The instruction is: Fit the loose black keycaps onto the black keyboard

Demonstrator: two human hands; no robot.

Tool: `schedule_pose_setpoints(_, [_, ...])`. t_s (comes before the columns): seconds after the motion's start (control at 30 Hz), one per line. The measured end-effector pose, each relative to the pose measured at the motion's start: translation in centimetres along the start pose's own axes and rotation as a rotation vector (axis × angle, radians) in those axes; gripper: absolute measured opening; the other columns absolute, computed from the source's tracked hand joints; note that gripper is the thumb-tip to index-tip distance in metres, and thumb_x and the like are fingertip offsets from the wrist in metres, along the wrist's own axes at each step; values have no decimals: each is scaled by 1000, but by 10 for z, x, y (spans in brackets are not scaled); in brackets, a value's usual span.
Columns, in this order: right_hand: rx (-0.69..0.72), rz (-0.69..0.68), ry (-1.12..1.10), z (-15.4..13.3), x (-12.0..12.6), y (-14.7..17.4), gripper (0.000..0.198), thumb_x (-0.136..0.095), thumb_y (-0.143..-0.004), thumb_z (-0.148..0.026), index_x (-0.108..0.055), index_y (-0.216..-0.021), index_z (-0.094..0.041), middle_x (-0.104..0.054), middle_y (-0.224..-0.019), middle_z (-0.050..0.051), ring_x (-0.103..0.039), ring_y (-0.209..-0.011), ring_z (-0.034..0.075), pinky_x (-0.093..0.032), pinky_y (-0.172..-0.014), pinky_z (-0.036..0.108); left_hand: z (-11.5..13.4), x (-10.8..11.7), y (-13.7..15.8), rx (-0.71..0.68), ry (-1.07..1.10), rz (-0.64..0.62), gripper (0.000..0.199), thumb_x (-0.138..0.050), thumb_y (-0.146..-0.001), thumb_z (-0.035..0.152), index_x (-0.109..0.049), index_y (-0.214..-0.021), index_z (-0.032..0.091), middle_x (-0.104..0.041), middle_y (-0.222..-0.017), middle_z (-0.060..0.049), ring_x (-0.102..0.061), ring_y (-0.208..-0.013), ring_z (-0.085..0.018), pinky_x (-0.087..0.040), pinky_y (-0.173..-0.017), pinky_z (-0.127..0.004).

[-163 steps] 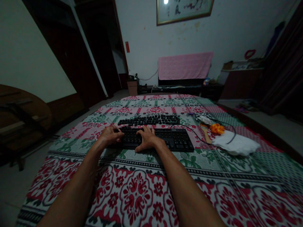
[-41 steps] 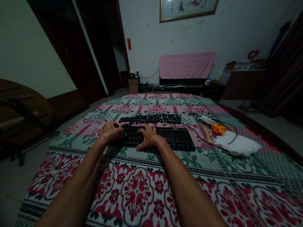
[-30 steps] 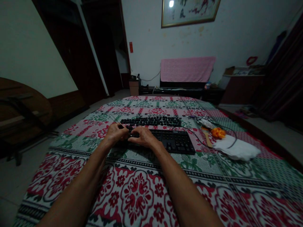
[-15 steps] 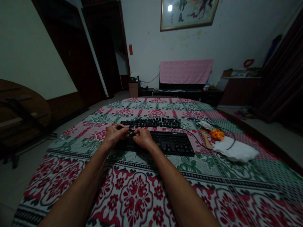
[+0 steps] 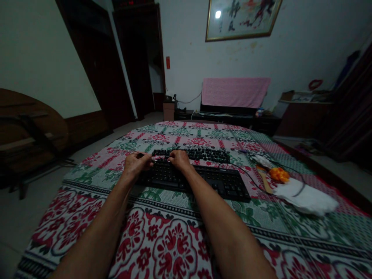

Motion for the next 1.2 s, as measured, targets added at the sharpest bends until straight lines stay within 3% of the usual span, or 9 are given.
schedule_pose_setpoints(0.23, [-101, -111, 77, 6, -21, -17, 23, -64, -76, -30, -72, -97, -25, -72, -100, 2, -64, -98, 17, -46, -85, 22, -3, 2, -3, 25, 24, 1, 22, -65, -60, 31, -59, -74, 15, -64, -56, -3, -65, -51, -17, -44, -40, -19])
schedule_pose_setpoints(0.43, [-102, -116, 65, 9, -27, -21, 21, -62, -77, -26, -73, -94, -24, -73, -96, 2, -65, -93, 17, -46, -84, 22, -6, -2, -5, 22, 12, -23, 26, -65, -61, 35, -60, -77, 15, -67, -61, -5, -67, -54, -19, -47, -42, -21])
schedule_pose_setpoints(0.83, [-75, -98, 84, 5, -27, -21, 26, -56, -77, -20, -74, -94, -23, -73, -98, 4, -65, -98, 21, -47, -88, 27, -3, -3, -3, 28, -37, -35, 25, -64, -63, 35, -61, -77, 15, -66, -61, -3, -66, -54, -17, -46, -43, -20])
schedule_pose_setpoints(1.2, [-86, -119, 117, 7, -28, -25, 24, -57, -74, -18, -76, -87, -23, -74, -92, 2, -66, -92, 18, -46, -85, 22, -7, -4, -6, 18, -20, -34, 22, -64, -62, 33, -60, -74, 14, -65, -59, -3, -65, -51, -17, -44, -40, -19])
Point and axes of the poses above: each hand's wrist, its own y-axis away from the middle knuckle, its own x-axis out of the back of the hand, z = x × y, the point moved 9 cm from there along -y, towards the middle knuckle
